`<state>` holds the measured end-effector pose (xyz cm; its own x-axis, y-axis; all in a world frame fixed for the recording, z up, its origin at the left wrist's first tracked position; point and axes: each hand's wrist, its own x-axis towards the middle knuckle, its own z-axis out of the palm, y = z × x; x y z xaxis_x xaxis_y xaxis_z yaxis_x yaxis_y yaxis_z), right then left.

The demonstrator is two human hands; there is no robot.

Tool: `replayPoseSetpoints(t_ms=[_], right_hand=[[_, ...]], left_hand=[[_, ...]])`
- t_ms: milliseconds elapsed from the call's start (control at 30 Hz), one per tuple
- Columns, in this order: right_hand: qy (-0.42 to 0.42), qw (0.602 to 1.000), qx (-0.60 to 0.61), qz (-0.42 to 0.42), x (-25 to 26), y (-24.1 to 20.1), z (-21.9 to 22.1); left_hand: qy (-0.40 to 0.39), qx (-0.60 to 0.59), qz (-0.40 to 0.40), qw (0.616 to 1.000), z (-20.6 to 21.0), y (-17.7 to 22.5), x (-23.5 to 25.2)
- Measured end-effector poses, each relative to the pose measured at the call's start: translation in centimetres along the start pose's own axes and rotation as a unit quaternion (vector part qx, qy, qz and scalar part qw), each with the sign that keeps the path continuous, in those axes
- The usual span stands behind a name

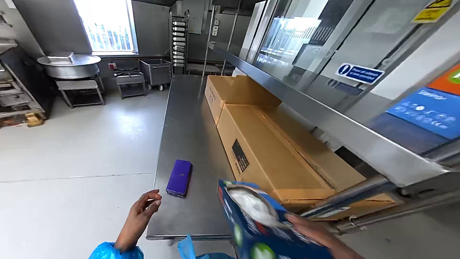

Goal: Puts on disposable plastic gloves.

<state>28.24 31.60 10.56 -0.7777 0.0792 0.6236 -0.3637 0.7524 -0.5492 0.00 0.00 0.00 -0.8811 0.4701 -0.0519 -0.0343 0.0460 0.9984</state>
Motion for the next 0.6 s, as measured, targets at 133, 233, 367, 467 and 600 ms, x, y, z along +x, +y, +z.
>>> replayPoseSetpoints(t_ms=[133, 233, 367, 467, 600], right_hand=[[0.069, 0.991, -0.101, -0.060, 0.2, 7.7, 11.2], [0.082, 0.983, -0.156, -0.058, -1.3, 10.0, 15.3], [0.049, 0.974, -0.222, -0.021, -4.2, 9.6, 17.6], [0.000, 0.973, -0.231, -0.002, -5.9, 9.4, 18.2], [-0.039, 0.974, -0.224, 0.003, -6.0, 9.5, 17.0]], left_hand=[[-0.070, 0.000, -0.010, 0.997, -1.6, -0.3, 1.4], [-0.121, 0.008, -0.020, 0.992, -1.8, -1.0, 2.4], [-0.182, 0.021, -0.043, 0.982, -1.1, -1.7, 2.8], [-0.217, 0.036, -0.053, 0.974, -0.2, -2.0, 3.0], [-0.238, 0.040, -0.056, 0.969, 1.4, -1.8, 3.0]])
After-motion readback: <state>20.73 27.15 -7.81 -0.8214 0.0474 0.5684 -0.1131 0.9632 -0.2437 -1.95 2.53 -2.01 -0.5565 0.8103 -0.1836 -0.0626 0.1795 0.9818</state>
